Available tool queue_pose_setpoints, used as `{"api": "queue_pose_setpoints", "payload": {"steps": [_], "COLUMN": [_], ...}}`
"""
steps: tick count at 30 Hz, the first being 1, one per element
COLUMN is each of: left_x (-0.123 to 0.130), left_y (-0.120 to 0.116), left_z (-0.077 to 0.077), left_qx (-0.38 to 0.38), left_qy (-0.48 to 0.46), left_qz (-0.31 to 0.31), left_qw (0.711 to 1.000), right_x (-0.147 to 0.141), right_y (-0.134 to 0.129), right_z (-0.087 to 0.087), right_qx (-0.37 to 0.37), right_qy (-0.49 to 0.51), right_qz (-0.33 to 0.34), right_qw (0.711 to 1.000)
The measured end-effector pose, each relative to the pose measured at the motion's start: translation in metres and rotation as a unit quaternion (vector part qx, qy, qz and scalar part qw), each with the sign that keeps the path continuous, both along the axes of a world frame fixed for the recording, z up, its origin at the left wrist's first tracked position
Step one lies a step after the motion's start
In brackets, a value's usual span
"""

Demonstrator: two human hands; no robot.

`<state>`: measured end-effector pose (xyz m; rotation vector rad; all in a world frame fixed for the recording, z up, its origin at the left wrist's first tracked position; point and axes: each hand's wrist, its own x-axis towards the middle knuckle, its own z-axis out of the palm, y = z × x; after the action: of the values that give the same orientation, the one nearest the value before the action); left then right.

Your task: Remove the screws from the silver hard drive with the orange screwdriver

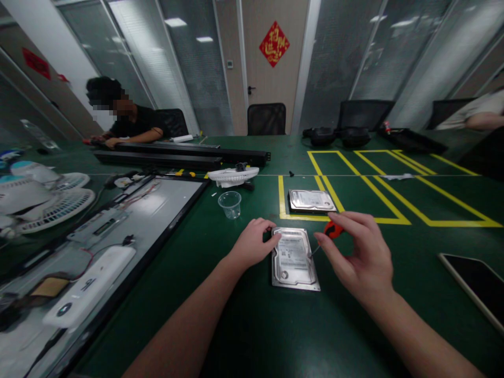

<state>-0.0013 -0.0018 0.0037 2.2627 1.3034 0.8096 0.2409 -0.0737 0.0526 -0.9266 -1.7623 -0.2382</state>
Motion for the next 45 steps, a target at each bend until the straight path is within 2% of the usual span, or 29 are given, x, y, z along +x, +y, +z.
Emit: {"api": "queue_pose_setpoints", "payload": {"steps": [5,13,17,21,26,32,35,40,45], "left_x": [0.0,0.0,0.0,0.0,0.0,0.0,0.0,0.0,0.0], "left_y": [0.0,0.0,0.0,0.001,0.0,0.0,0.0,0.0,0.0], "left_z": [0.0,0.0,-0.001,-0.001,0.0,0.001,0.0,-0.001,0.0], "left_qx": [-0.003,-0.003,0.002,0.0,-0.003,-0.005,-0.005,-0.002,0.001], "left_qy": [0.0,-0.002,-0.002,0.001,0.003,0.005,0.001,-0.001,0.001], "left_qz": [0.0,-0.001,-0.003,-0.001,-0.001,-0.001,0.0,-0.002,0.0], "left_qw": [1.0,1.0,1.0,1.0,1.0,1.0,1.0,1.0,1.0], "right_x": [0.0,0.003,0.001,0.0,0.0,0.003,0.003,0.001,0.001], "right_y": [0.0,-0.003,-0.001,0.001,-0.002,-0.004,-0.003,-0.002,-0.002], "right_z": [-0.001,-0.015,-0.008,0.002,-0.001,-0.011,-0.008,0.002,-0.001], "right_qx": [-0.013,-0.118,-0.061,0.008,-0.004,-0.102,-0.071,0.01,-0.015], "right_qy": [0.019,0.082,0.036,-0.004,0.013,0.069,0.05,-0.005,0.014], "right_qz": [0.001,0.064,0.049,-0.007,0.0,0.054,0.05,-0.005,0.012], "right_qw": [1.0,0.988,0.996,1.0,1.0,0.991,0.995,1.0,1.0]}}
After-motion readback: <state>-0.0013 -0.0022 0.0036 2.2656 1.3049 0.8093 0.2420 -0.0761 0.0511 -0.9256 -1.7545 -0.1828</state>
